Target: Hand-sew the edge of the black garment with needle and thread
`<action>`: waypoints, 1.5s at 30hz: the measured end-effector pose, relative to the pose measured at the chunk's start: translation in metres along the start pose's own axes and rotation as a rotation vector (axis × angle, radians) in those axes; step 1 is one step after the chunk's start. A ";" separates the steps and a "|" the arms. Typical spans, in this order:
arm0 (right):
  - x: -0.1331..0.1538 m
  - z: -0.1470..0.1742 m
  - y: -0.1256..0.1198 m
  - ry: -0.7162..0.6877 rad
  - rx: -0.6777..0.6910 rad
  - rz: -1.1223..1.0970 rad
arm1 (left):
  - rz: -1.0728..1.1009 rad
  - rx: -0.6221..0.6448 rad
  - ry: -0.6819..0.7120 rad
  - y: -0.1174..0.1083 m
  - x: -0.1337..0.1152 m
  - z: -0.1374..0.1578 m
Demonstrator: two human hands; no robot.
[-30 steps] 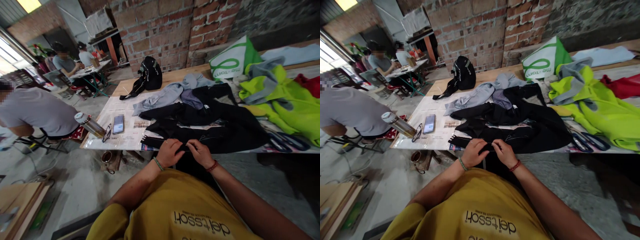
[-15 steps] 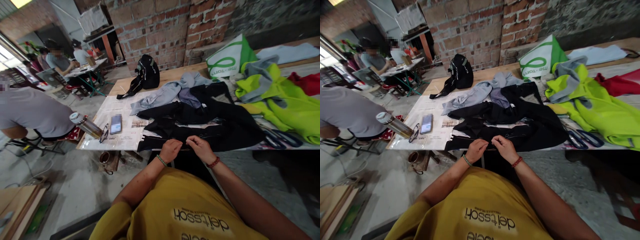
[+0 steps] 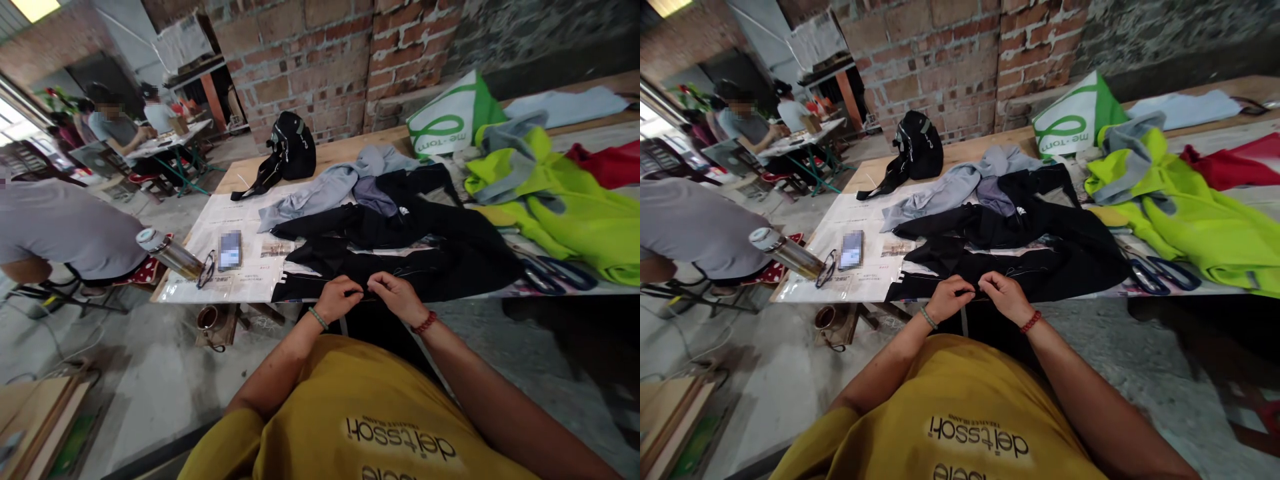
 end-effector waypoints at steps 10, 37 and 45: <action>-0.001 0.003 0.002 -0.110 -0.037 0.080 | -0.064 -0.059 -0.007 0.002 0.000 0.000; 0.008 0.016 0.003 -0.270 -0.155 0.125 | 0.099 0.042 -0.073 -0.009 0.014 -0.004; 0.029 0.017 0.009 -0.385 -0.178 0.233 | 0.071 -0.015 -0.089 -0.005 0.013 -0.006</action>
Point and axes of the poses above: each hand's wrist, its own z-axis away from the middle knuckle, its own y-axis out of the palm, x = y × z, the point moved 7 cm from there along -z, towards the middle knuckle, and after that the axes turned 4 degrees about x, right-handed, at the moved point
